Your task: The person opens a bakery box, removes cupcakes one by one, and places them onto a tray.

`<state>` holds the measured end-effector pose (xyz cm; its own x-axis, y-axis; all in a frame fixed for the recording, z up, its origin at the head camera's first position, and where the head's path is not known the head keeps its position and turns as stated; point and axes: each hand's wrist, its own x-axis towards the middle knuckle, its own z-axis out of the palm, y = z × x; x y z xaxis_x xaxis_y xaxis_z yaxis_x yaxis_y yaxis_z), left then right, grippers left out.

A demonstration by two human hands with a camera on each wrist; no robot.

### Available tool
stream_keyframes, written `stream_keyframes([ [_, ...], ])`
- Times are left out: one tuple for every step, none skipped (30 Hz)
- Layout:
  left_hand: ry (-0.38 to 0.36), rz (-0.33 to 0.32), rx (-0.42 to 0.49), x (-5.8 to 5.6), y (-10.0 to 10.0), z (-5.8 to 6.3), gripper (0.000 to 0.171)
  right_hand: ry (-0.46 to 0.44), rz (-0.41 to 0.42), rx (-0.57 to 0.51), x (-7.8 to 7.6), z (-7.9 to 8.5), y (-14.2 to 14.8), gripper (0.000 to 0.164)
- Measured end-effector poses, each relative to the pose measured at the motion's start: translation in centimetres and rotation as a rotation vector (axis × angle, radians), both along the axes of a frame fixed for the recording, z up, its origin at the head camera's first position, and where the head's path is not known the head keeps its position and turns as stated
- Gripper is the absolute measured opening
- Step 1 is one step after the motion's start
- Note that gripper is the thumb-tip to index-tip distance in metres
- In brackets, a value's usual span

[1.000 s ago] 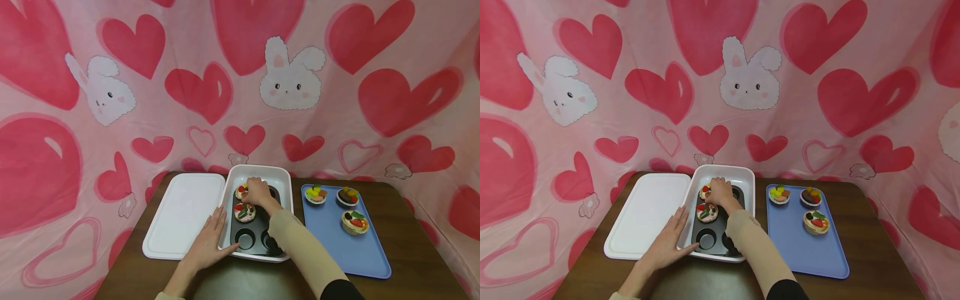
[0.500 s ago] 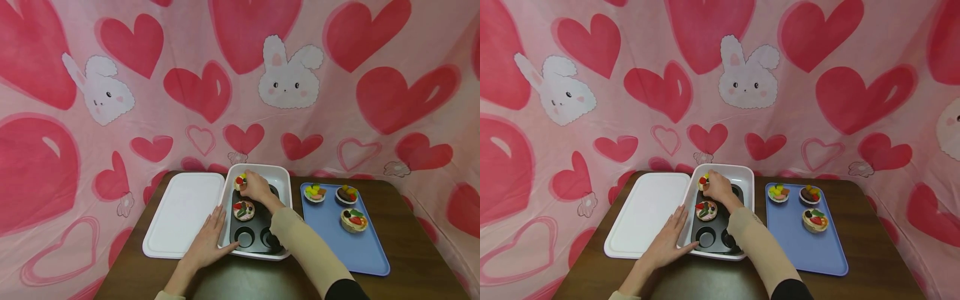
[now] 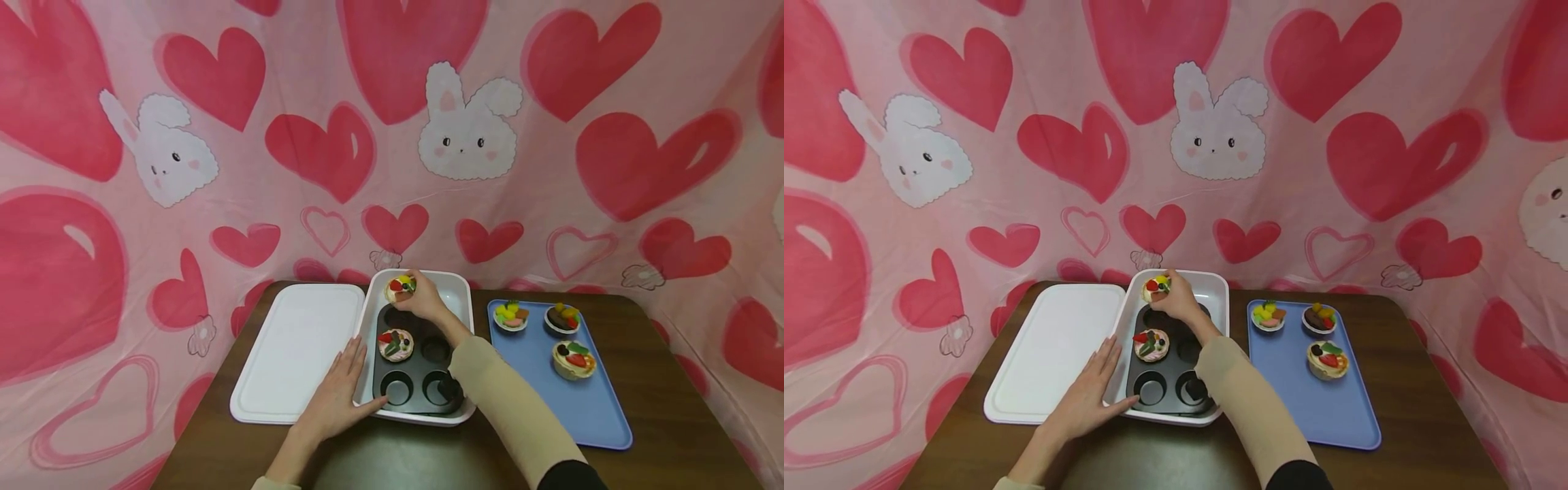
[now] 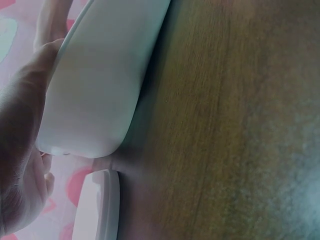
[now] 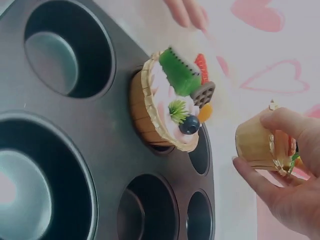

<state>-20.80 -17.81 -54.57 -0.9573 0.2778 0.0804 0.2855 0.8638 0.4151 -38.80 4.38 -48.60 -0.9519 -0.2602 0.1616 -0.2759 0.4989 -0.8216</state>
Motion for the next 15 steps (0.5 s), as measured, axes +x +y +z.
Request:
stream_keyframes([
  [0.001,0.002,0.004,0.0,0.0,0.0,0.116,-0.013,-0.007,-0.029,0.1,0.0,0.0,0.076],
  [0.003,0.003,0.007,0.0,0.0,-0.1,0.115,-0.020,-0.016,-0.055,0.1,0.0,0.0,0.076],
  [0.004,0.003,0.009,0.0,0.0,-0.1,0.115,-0.020,-0.022,-0.077,0.2,0.1,0.0,0.074],
  [0.005,0.003,0.008,0.0,0.1,-0.1,0.115,-0.031,-0.023,-0.110,0.2,0.1,0.0,0.074],
  [0.007,0.003,0.008,0.0,0.1,-0.1,0.115,-0.051,-0.020,-0.138,0.3,0.0,0.0,0.074],
  [0.007,0.002,0.008,-0.1,0.1,-0.1,0.115,-0.068,-0.011,-0.168,0.4,0.0,0.1,0.073],
  [0.005,0.002,0.007,0.0,0.1,-0.1,0.115,-0.091,-0.002,-0.198,0.4,0.0,0.2,0.074],
  [0.004,0.001,0.007,-0.1,0.1,-0.1,0.115,-0.116,0.011,-0.225,0.4,0.0,0.3,0.074],
  [0.001,0.002,0.008,0.0,0.1,-0.1,0.115,-0.146,0.023,-0.252,0.4,-0.1,0.5,0.074],
  [-0.002,0.003,0.012,0.0,0.1,0.0,0.115,-0.185,0.035,-0.275,0.4,-0.2,0.6,0.074],
  [-0.005,0.004,0.018,0.0,0.1,0.0,0.115,-0.216,0.043,-0.285,0.4,-0.2,0.8,0.074],
  [-0.008,0.005,0.025,0.0,0.1,0.1,0.114,-0.242,0.051,-0.290,0.4,-0.2,0.9,0.074],
  [-0.010,0.005,0.030,0.1,0.1,0.1,0.113,-0.270,0.055,-0.290,0.4,-0.4,1.0,0.074],
  [-0.011,0.006,0.036,0.1,0.0,0.2,0.113,-0.287,0.061,-0.289,0.4,-0.3,1.2,0.073],
  [-0.013,0.007,0.039,0.1,0.0,0.2,0.112,-0.304,0.065,-0.287,0.4,-0.4,1.2,0.074],
])
